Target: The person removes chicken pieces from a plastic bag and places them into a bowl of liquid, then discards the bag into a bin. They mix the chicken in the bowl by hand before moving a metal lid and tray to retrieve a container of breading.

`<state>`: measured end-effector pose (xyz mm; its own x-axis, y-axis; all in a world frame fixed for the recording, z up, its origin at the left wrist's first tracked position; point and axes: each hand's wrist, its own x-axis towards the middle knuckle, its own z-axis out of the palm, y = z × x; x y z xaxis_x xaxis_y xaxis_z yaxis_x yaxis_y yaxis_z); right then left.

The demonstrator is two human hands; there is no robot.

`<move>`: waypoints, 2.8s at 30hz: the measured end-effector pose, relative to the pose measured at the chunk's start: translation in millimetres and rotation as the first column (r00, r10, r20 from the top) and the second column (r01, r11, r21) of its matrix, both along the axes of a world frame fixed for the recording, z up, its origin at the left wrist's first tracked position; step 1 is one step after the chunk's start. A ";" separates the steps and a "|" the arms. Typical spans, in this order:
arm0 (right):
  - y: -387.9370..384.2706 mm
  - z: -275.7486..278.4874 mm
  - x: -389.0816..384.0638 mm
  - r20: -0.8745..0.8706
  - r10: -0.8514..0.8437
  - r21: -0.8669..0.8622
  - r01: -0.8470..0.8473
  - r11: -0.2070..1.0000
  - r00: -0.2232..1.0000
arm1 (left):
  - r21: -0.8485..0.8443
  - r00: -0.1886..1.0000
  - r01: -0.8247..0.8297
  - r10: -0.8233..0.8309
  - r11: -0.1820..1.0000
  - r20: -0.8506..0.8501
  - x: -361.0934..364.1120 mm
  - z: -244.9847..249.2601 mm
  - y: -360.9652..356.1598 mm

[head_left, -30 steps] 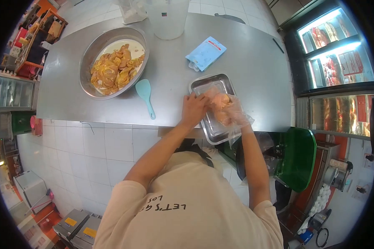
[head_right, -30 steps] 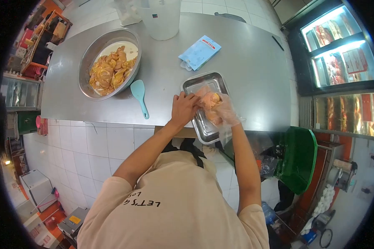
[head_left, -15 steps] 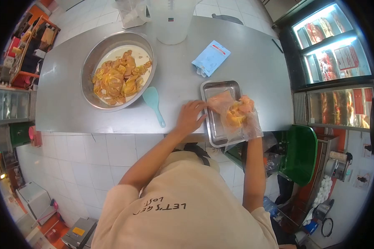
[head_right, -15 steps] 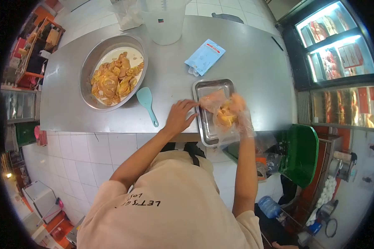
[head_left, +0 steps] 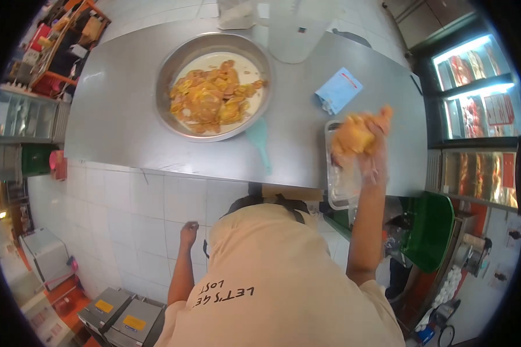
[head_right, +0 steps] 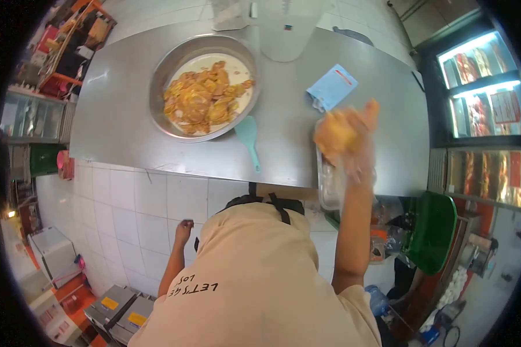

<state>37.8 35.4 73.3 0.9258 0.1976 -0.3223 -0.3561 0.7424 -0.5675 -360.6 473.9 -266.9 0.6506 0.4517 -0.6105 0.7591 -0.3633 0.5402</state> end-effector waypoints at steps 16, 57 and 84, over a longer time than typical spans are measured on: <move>279.4 -56.8 155.6 0.053 0.616 -0.937 -0.174 0.303 0.786 | -0.311 0.894 -0.442 0.443 0.841 -0.073 -86.0 -3.9 -69.6; -52.9 -89.7 7.2 -0.131 0.302 -0.826 0.064 -0.559 0.944 | -0.218 0.993 0.084 -0.099 0.972 -0.060 95.0 68.5 15.8; -66.8 -122.4 10.7 0.215 0.408 -0.880 0.357 -0.313 0.887 | -0.217 0.986 0.073 -0.103 0.973 -0.130 72.4 87.0 -56.3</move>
<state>48.4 -31.4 -49.1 0.9860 0.0394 0.1620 0.1149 -0.8645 -0.4893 -288.2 417.7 -179.9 0.5841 0.2474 -0.7731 0.8022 -0.3215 0.5032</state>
